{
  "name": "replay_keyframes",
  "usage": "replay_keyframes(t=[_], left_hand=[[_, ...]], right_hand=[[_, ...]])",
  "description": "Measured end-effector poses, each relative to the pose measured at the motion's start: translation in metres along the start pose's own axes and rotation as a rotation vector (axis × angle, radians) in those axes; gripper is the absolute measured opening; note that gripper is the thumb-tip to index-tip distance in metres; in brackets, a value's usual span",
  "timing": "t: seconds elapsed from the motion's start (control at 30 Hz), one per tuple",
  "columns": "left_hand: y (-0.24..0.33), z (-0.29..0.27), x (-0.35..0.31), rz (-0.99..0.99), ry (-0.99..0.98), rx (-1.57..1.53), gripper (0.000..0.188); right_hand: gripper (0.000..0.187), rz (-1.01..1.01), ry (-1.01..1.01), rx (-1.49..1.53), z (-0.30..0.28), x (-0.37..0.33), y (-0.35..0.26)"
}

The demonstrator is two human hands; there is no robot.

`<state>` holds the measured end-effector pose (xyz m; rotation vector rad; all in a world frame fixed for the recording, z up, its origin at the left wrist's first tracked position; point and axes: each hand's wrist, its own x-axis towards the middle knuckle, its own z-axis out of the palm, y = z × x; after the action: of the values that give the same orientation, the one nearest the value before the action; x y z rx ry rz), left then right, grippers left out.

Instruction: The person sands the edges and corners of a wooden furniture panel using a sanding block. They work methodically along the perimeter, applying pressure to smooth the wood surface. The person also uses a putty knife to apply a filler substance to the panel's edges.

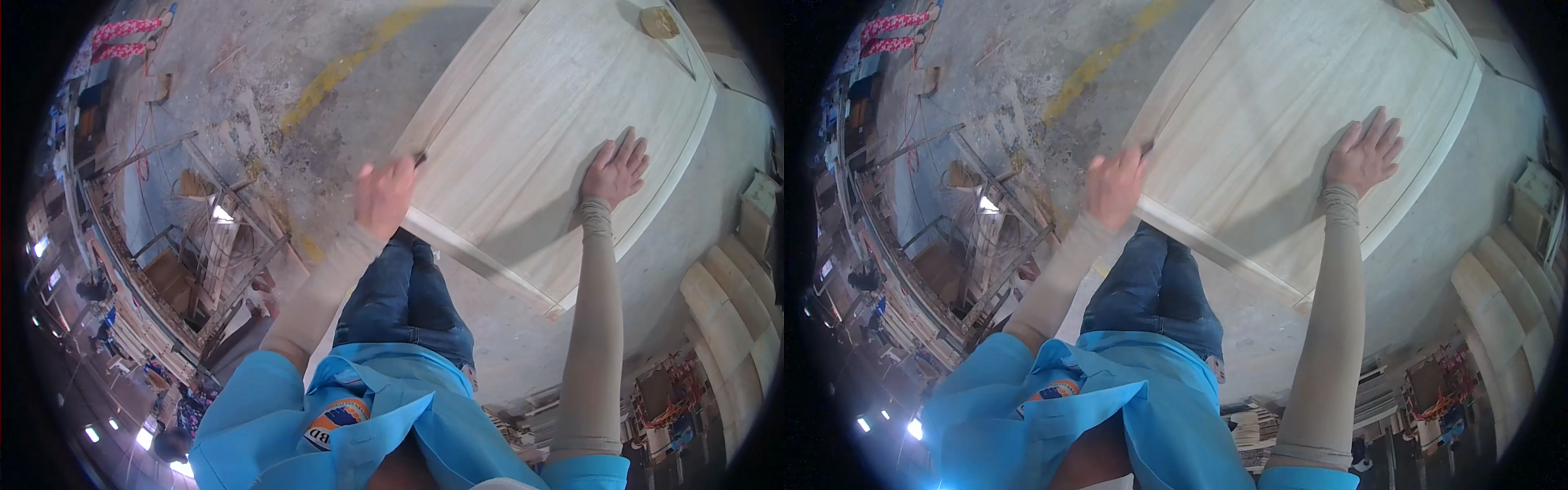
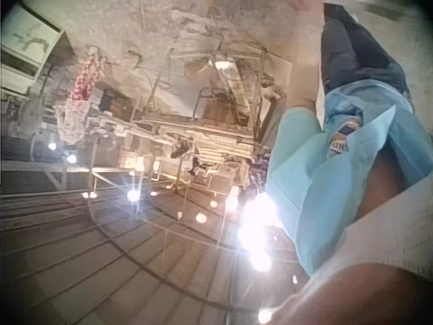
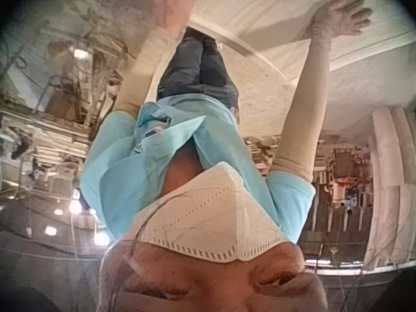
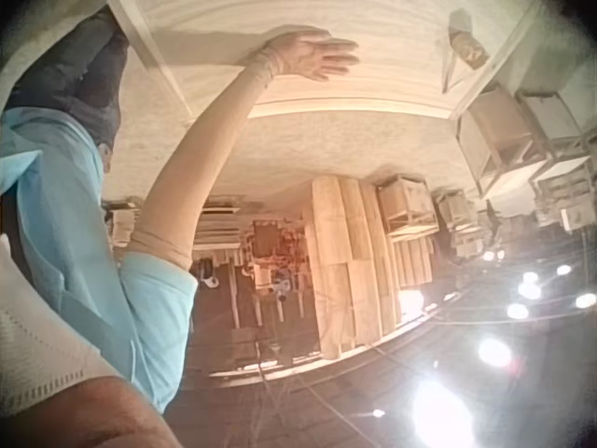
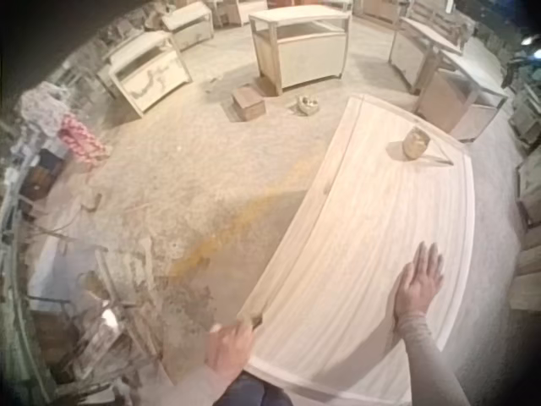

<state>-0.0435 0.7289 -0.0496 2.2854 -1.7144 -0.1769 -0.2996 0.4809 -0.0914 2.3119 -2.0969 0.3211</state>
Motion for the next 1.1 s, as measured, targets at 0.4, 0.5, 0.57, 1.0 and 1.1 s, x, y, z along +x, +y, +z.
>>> replay_keyframes(t=[0.4,0.5,0.57,1.0,1.1], left_hand=[[0.035,0.091,0.326,0.061,0.153,-0.09,0.026],[0.031,0.091,0.336,0.024,0.099,-0.083,0.027],[0.04,0.08,0.296,0.052,0.08,-0.001,0.014],[0.042,0.05,0.253,0.016,-0.071,0.062,0.016],[0.049,0.069,0.368,0.042,-0.013,0.058,0.013]], right_hand=[[0.056,0.007,-0.023,0.04,-0.007,0.003,-0.008],[0.056,-0.002,-0.034,0.059,-0.007,0.002,-0.01],[0.056,0.019,-0.026,0.036,-0.006,0.005,-0.003],[0.058,0.06,-0.078,0.024,-0.016,0.007,-0.006],[0.058,0.04,-0.083,0.043,-0.018,0.005,-0.009]])
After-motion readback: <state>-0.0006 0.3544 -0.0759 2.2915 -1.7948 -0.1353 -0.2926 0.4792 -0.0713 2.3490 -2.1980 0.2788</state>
